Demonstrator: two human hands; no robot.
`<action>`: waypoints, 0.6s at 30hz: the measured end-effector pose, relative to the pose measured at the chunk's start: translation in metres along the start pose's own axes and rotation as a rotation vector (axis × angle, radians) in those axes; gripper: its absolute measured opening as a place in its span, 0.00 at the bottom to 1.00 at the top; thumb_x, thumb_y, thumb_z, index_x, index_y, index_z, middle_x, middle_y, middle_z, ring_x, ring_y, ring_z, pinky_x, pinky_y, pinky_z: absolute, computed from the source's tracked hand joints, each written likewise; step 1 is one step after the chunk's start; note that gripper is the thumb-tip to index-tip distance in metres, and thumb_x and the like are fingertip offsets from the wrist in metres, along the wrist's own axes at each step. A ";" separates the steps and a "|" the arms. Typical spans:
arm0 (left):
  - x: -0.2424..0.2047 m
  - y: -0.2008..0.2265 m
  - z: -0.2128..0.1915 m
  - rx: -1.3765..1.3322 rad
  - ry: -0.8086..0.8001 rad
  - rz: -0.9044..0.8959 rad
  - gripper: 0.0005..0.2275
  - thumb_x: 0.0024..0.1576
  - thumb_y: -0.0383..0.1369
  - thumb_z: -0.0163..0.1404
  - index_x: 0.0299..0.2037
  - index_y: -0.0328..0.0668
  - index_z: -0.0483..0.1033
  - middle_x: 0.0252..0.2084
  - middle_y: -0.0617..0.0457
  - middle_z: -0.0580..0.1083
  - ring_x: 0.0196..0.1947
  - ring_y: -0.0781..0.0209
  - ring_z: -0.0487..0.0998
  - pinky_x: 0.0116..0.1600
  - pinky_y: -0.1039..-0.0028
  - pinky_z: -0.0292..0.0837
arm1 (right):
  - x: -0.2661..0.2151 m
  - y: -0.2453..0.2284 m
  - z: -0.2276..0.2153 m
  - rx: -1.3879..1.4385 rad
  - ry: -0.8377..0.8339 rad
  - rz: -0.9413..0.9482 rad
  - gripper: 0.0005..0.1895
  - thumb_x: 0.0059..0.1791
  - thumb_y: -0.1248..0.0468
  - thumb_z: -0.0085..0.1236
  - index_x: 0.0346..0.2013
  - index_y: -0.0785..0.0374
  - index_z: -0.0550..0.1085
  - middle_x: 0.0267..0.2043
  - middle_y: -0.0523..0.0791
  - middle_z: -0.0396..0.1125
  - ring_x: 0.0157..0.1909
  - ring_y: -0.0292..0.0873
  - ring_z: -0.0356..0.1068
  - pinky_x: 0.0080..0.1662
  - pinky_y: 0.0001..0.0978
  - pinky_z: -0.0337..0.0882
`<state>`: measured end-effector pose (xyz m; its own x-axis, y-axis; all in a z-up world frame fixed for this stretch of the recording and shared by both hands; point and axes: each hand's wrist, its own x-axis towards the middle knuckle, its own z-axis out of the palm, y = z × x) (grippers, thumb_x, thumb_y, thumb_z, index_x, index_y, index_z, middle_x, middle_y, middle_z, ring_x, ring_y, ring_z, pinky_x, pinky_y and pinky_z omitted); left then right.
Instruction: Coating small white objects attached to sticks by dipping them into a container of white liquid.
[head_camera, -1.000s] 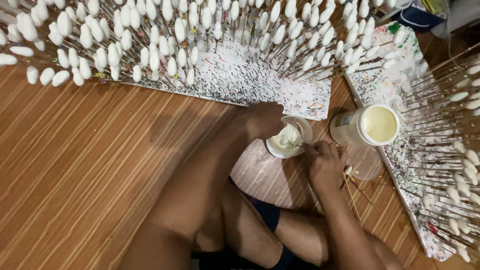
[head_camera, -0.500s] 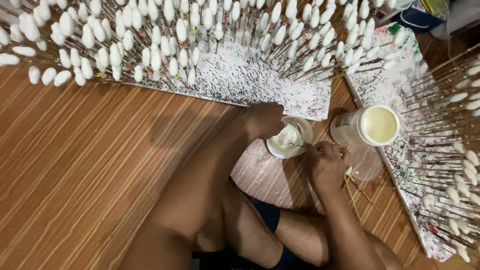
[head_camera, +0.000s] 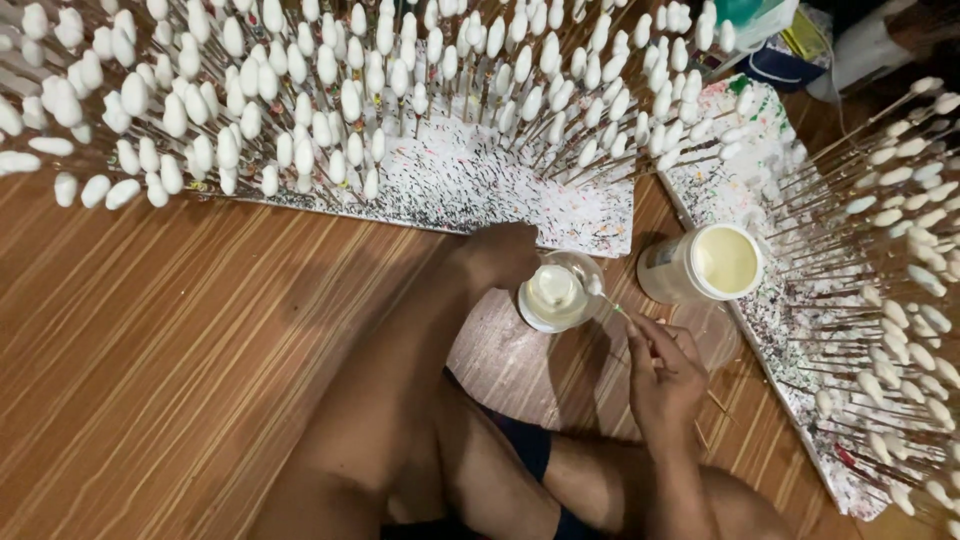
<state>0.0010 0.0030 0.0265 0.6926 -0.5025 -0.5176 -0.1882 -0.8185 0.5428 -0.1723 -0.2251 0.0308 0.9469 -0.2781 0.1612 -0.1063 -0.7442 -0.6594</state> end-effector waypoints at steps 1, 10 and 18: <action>-0.001 -0.001 -0.002 0.005 0.002 0.001 0.12 0.60 0.29 0.42 0.37 0.29 0.79 0.30 0.43 0.79 0.19 0.59 0.76 0.26 0.71 0.74 | 0.000 0.012 0.006 0.003 0.005 0.000 0.11 0.54 0.64 0.62 0.51 0.54 0.82 0.30 0.39 0.59 0.28 0.34 0.56 0.27 0.24 0.58; -0.002 0.001 -0.005 -0.075 0.013 -0.061 0.16 0.60 0.35 0.44 0.47 0.30 0.79 0.43 0.39 0.80 0.35 0.50 0.82 0.45 0.60 0.79 | 0.000 0.019 0.019 0.213 -0.091 0.153 0.11 0.53 0.65 0.58 0.50 0.60 0.82 0.34 0.41 0.65 0.32 0.35 0.61 0.36 0.24 0.63; -0.011 0.012 -0.016 -0.118 -0.072 -0.151 0.17 0.60 0.33 0.45 0.57 0.33 0.73 0.49 0.40 0.78 0.46 0.50 0.83 0.57 0.60 0.78 | 0.007 0.026 0.028 0.212 -0.059 0.096 0.13 0.51 0.67 0.59 0.50 0.57 0.81 0.40 0.43 0.71 0.38 0.37 0.67 0.36 0.25 0.69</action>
<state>0.0020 0.0030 0.0494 0.6541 -0.3984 -0.6430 -0.0001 -0.8501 0.5266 -0.1602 -0.2292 -0.0064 0.9523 -0.3008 0.0507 -0.1369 -0.5700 -0.8102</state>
